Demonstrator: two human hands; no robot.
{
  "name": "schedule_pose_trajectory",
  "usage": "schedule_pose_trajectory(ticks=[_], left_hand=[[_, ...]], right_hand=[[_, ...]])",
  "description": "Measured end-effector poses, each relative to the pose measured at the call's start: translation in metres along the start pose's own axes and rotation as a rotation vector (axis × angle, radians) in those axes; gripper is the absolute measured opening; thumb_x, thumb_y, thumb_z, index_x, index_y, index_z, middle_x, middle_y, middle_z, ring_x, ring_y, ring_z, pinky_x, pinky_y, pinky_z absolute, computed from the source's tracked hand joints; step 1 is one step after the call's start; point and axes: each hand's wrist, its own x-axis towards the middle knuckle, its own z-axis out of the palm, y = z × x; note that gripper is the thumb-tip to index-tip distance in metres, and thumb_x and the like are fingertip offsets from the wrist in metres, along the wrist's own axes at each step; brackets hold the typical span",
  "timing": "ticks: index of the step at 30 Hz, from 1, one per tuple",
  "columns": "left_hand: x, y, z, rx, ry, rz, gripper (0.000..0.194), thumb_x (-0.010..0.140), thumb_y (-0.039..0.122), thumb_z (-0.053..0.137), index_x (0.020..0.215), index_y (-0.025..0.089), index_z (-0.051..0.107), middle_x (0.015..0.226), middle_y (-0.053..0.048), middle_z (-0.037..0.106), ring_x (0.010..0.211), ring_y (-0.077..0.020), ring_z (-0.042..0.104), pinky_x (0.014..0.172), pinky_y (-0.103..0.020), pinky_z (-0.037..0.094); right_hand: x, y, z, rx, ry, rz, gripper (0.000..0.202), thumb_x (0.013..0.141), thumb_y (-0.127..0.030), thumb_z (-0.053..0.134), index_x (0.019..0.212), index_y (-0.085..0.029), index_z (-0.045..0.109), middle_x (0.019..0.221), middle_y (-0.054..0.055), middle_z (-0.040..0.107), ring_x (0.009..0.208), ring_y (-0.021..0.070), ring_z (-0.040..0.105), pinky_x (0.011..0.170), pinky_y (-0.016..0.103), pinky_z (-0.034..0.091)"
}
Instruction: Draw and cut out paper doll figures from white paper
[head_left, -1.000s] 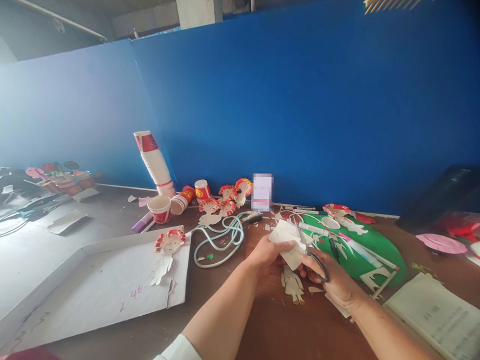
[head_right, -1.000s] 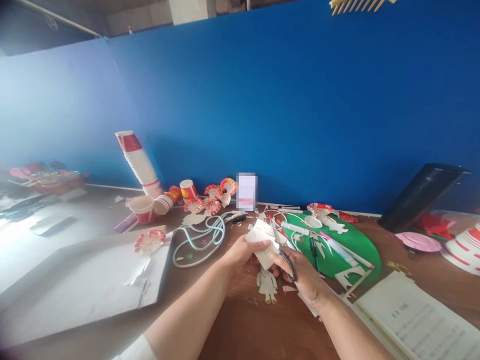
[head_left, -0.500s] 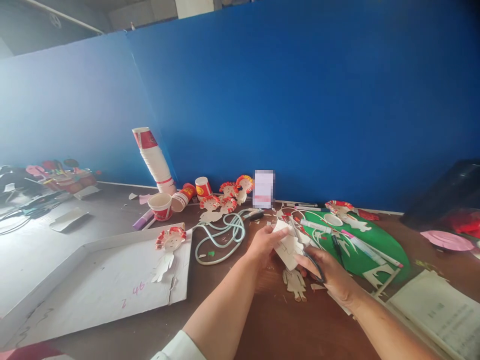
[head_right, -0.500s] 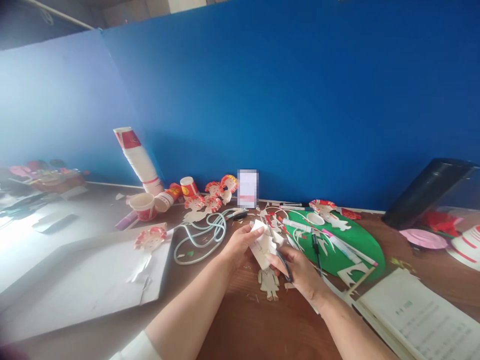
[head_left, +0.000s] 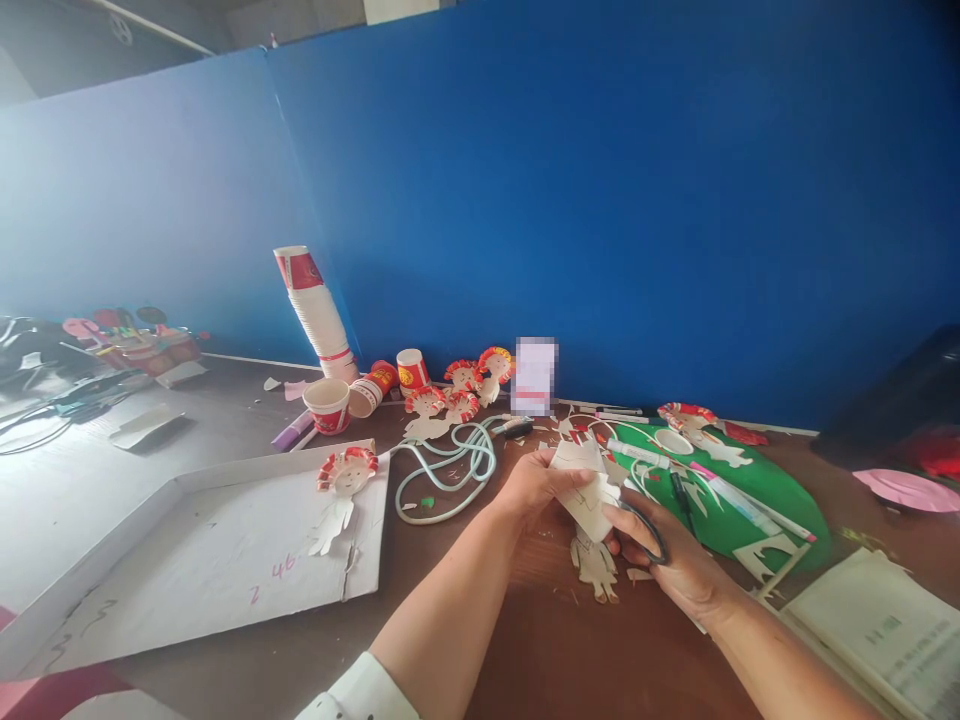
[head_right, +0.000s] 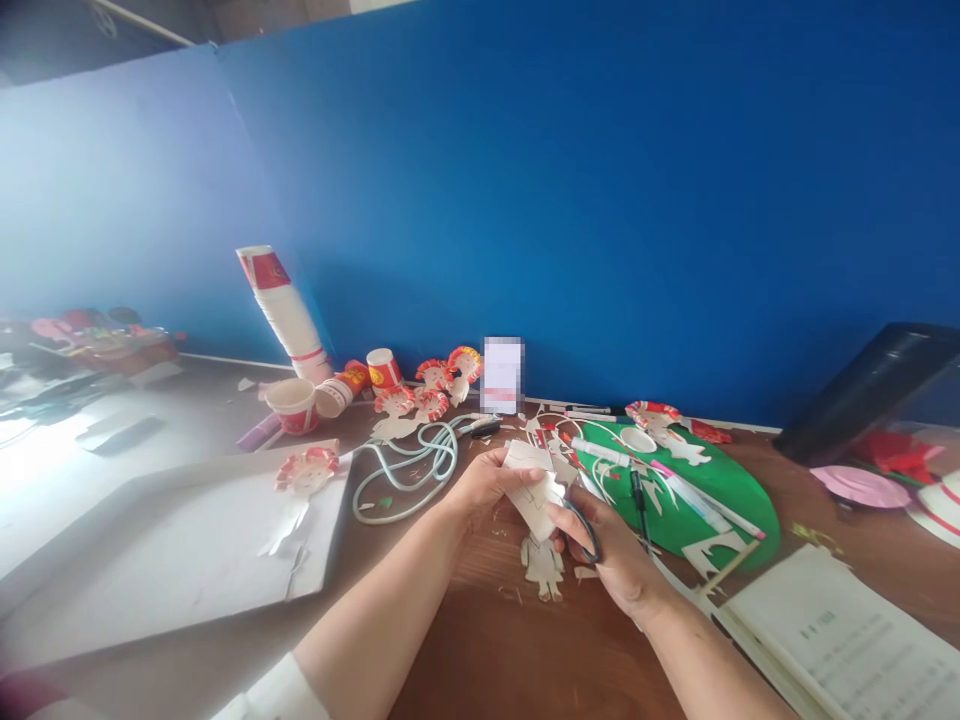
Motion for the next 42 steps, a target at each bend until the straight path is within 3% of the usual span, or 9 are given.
schedule_pose_trajectory(ticks=[7,16,30,42], left_hand=[[-0.003,0.004,-0.001,0.015,-0.078,-0.054,0.049,0.051,0.035,0.085,0.088,0.007,0.07,0.086,-0.016,0.068,0.072,-0.0225,0.063,0.078,-0.039,0.047],[0.0,-0.012,0.007,-0.191,-0.032,-0.086,0.047,0.051,0.029,0.084,0.091,0.009,0.067,0.084,-0.011,0.067,0.07,-0.0176,0.061,0.069,-0.03,0.047],[0.001,-0.015,0.012,-0.25,-0.015,-0.093,0.051,0.05,0.032,0.084,0.091,0.009,0.067,0.086,-0.013,0.067,0.071,-0.018,0.061,0.068,-0.029,0.048],[0.003,-0.017,0.012,-0.28,-0.004,-0.064,0.049,0.051,0.03,0.084,0.093,0.01,0.067,0.088,-0.011,0.068,0.072,-0.0175,0.062,0.072,-0.029,0.046]], right_hand=[[0.0,0.003,0.001,0.015,0.008,-0.012,0.025,0.08,-0.04,0.063,0.097,-0.021,0.062,0.07,-0.002,0.054,0.062,0.0123,0.044,0.047,0.022,0.026],[0.001,0.01,0.006,0.014,0.073,-0.066,0.028,0.084,-0.044,0.058,0.1,-0.022,0.062,0.068,-0.001,0.055,0.061,0.0124,0.04,0.047,0.022,0.026],[0.002,0.011,0.008,0.015,0.131,-0.046,0.022,0.085,-0.044,0.058,0.096,-0.025,0.062,0.065,-0.005,0.042,0.054,0.0095,0.029,0.046,0.022,0.025],[0.0,0.006,0.012,0.011,0.164,-0.056,0.026,0.082,-0.046,0.06,0.098,-0.026,0.063,0.067,-0.004,0.043,0.055,0.0099,0.03,0.043,0.021,0.026]])
